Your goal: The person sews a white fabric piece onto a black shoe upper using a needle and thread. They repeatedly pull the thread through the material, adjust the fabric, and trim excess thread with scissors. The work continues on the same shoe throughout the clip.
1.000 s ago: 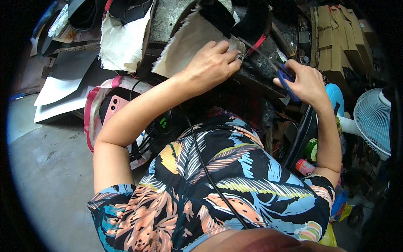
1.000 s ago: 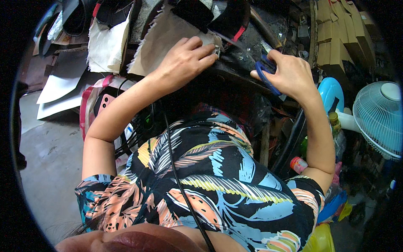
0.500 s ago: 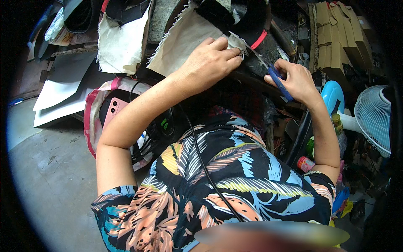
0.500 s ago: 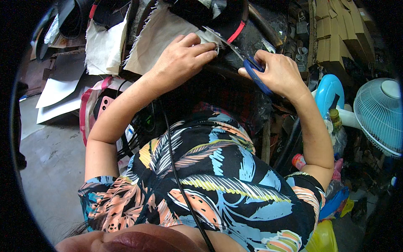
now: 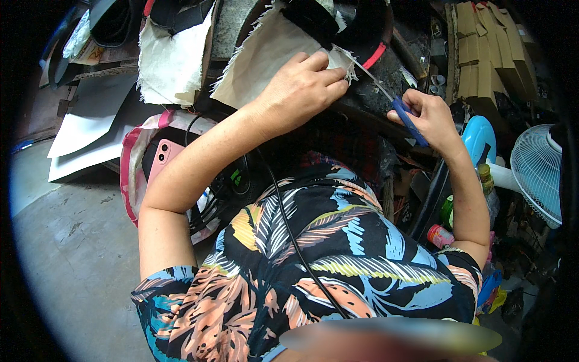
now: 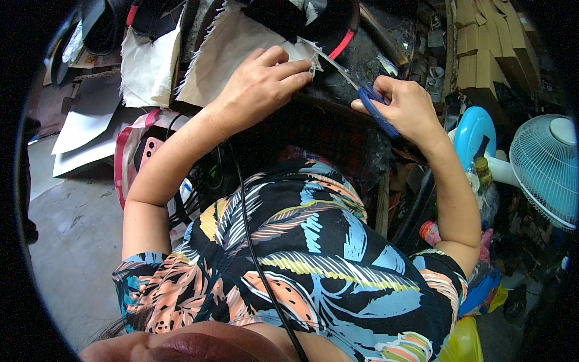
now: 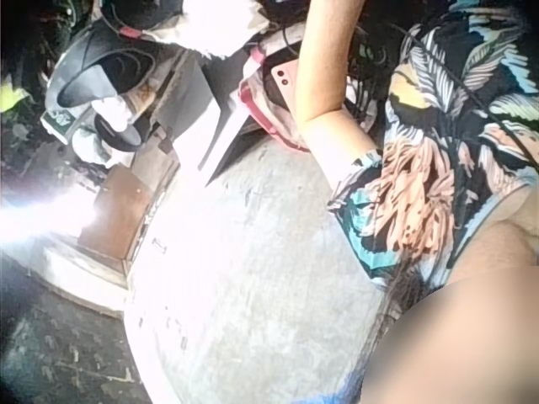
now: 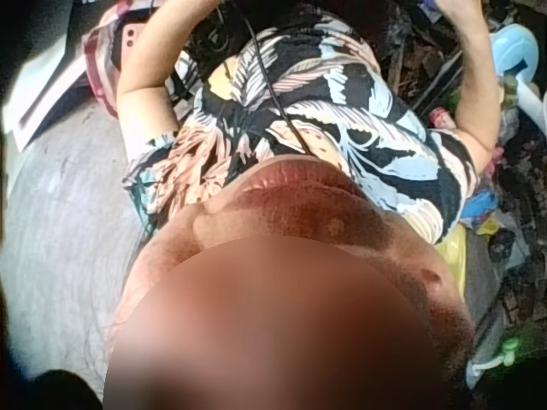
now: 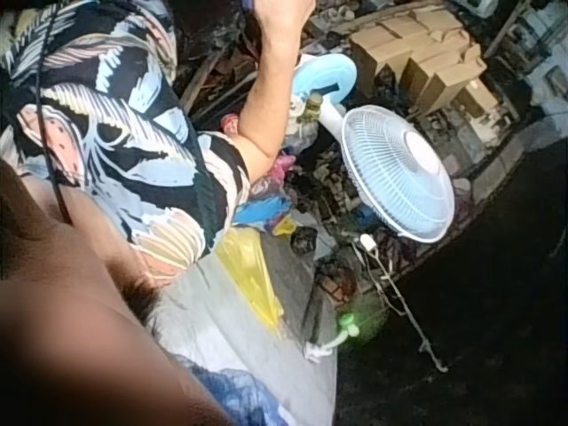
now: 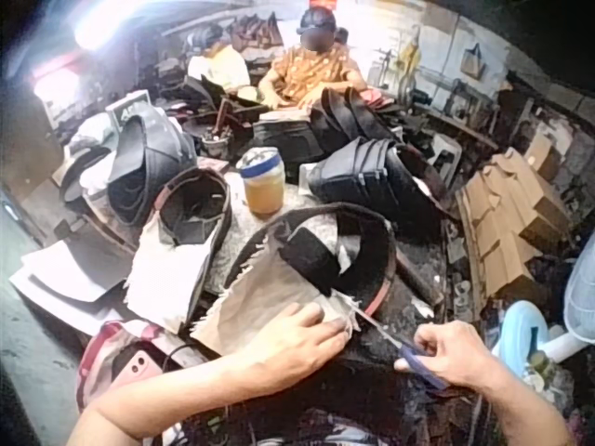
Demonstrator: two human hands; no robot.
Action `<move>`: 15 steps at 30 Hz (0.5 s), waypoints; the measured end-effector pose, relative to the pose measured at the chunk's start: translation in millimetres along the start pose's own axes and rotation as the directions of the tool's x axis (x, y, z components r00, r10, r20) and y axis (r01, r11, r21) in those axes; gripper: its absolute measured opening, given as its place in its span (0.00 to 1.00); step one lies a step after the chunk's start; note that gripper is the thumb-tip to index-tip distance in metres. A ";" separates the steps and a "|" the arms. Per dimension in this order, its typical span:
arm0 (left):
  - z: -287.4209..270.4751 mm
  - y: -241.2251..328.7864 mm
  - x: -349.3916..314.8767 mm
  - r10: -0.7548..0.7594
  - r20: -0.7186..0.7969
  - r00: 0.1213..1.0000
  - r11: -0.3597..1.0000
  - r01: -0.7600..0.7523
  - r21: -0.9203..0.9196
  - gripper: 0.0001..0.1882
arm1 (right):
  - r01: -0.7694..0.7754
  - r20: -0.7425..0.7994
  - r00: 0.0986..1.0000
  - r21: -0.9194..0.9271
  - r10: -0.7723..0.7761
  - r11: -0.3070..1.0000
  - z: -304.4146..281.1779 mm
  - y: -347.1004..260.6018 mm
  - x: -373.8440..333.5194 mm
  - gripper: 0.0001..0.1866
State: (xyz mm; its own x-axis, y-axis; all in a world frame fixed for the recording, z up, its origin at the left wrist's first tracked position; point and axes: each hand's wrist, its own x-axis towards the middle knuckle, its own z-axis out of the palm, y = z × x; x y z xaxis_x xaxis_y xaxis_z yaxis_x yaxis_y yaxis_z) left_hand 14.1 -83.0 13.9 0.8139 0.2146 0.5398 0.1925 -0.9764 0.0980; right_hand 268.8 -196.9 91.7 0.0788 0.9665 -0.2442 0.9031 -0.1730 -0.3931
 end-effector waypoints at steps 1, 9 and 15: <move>0.1 -0.2 0.0 0.002 -0.007 1.000 1.000 -0.002 0.002 0.13 | 0.002 0.008 1.000 0.003 -0.002 1.000 0.4 1.2 -0.4 0.21; -2.0 -0.4 -0.1 0.011 0.013 1.000 1.000 -0.011 0.016 0.13 | -0.054 0.052 0.997 -0.012 0.054 0.998 1.1 0.6 5.4 0.22; -2.8 0.0 0.6 0.010 0.017 1.000 1.000 -0.010 0.023 0.14 | -0.022 0.036 0.999 -0.079 0.025 0.997 -0.5 -8.5 12.8 0.24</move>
State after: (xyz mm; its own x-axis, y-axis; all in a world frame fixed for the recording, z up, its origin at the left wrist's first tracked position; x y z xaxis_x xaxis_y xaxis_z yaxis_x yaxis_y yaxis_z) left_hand 13.1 -83.0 16.6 0.8252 0.2057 0.5261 0.1972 -0.9777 0.0729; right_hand 262.3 -182.9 92.3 0.0859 0.9546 -0.2854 0.9317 -0.1784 -0.3165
